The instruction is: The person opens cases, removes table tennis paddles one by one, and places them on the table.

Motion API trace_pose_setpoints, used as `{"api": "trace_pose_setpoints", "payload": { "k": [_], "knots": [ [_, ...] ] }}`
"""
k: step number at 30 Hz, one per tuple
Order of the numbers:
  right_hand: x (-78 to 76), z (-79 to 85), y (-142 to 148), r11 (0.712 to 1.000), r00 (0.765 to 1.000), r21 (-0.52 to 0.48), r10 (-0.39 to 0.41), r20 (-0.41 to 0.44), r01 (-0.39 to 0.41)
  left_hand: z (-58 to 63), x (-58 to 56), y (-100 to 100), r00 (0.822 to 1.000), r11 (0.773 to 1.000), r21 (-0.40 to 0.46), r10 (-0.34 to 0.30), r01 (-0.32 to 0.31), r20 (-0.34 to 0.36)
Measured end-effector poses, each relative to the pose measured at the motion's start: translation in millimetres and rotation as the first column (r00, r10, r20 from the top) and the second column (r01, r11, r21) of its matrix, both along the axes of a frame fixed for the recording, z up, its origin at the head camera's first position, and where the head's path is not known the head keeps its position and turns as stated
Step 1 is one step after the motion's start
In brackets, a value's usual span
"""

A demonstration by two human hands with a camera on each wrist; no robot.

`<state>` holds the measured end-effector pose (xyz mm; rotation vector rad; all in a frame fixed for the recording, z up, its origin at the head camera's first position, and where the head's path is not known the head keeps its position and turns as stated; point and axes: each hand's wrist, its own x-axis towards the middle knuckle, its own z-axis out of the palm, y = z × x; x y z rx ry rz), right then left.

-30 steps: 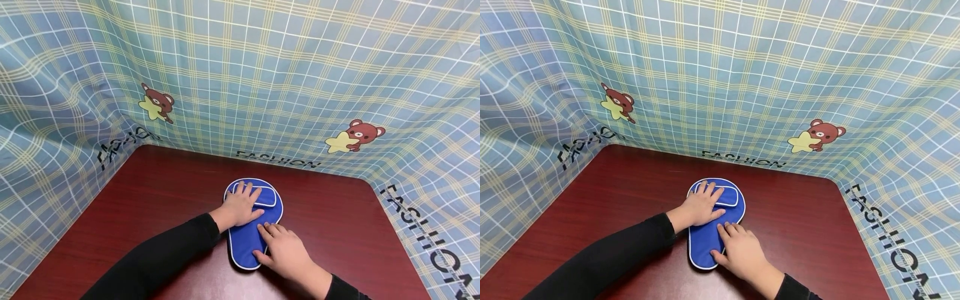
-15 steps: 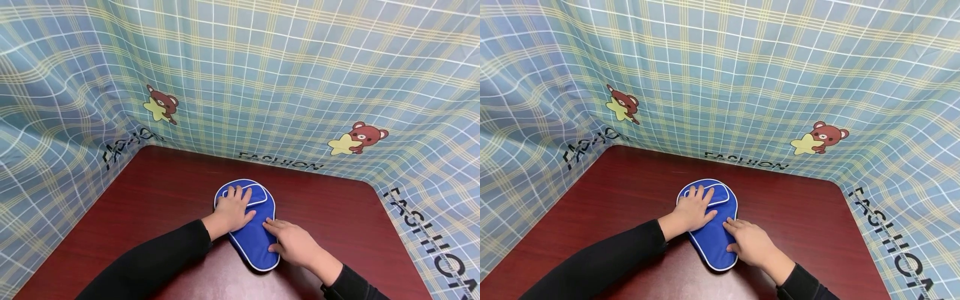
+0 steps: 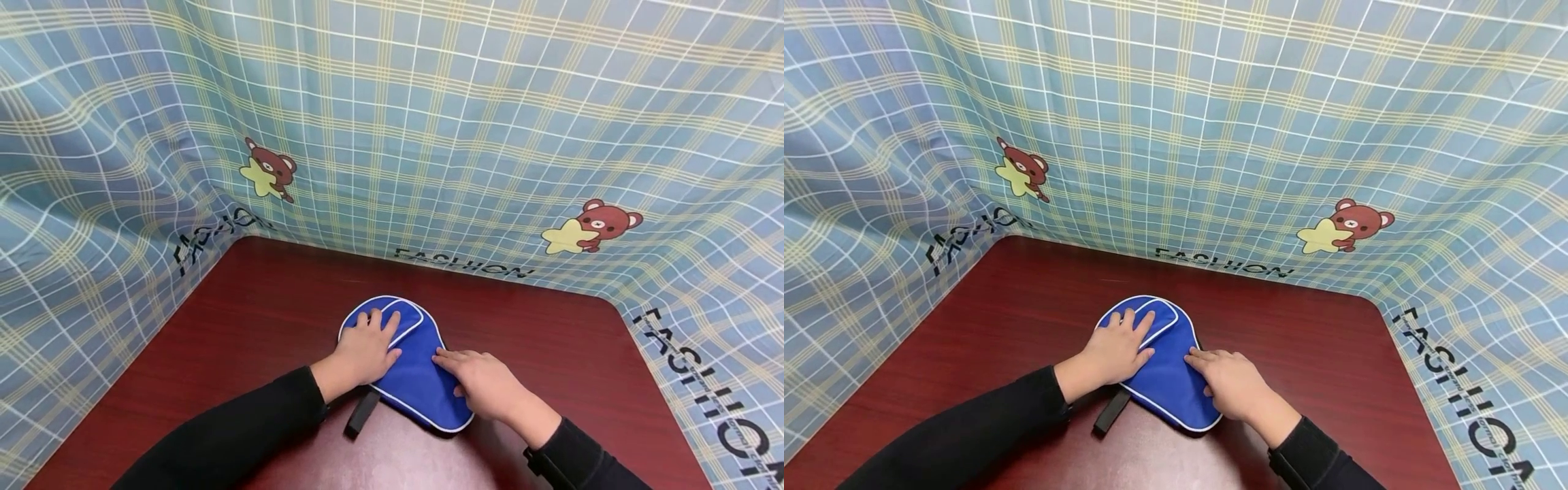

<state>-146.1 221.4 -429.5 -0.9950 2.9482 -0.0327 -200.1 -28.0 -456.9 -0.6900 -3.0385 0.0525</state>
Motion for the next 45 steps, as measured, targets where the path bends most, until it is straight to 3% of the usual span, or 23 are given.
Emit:
{"api": "trace_pose_setpoints", "payload": {
  "k": [13,17,22,26,32,36,40,45],
  "knots": [
    [-14.7,4.5,4.1,0.993,0.994,0.097,0.076,-0.081,-0.068,5.7,20.4,-7.5,0.999,0.998,0.062,0.019,-0.017,-0.041],
    [-17.1,2.4,3.1,0.989,0.992,0.125,0.093,-0.089,-0.082,5.0,29.7,-6.6,0.994,0.998,0.058,0.03,-0.024,-0.102],
    [-16.4,1.7,1.8,0.988,0.988,0.129,0.104,-0.118,-0.088,0.8,37.7,-2.0,0.976,0.998,0.033,0.061,-0.056,-0.207],
    [-17.3,3.5,0.8,0.983,0.981,0.157,0.117,-0.155,-0.093,0.4,41.7,2.6,0.968,0.995,0.02,0.104,-0.102,-0.231],
    [-21.4,3.3,1.6,0.988,0.993,0.134,0.085,-0.087,-0.072,8.3,44.4,7.0,0.966,0.992,-0.023,0.116,-0.125,-0.232],
    [-21.6,0.0,2.3,0.997,0.999,0.074,0.037,0.022,-0.038,15.6,43.5,6.3,0.977,0.988,-0.085,0.115,-0.132,-0.182],
    [-21.4,-3.1,0.2,0.999,0.993,0.046,0.001,0.12,-0.006,20.5,41.1,2.3,0.989,0.989,-0.081,0.119,-0.126,-0.084],
    [-21.0,-2.9,-4.8,1.0,0.991,-0.017,-0.008,0.133,0.01,22.7,30.1,0.5,0.998,1.0,0.001,0.008,-0.008,0.067]
  ]
}}
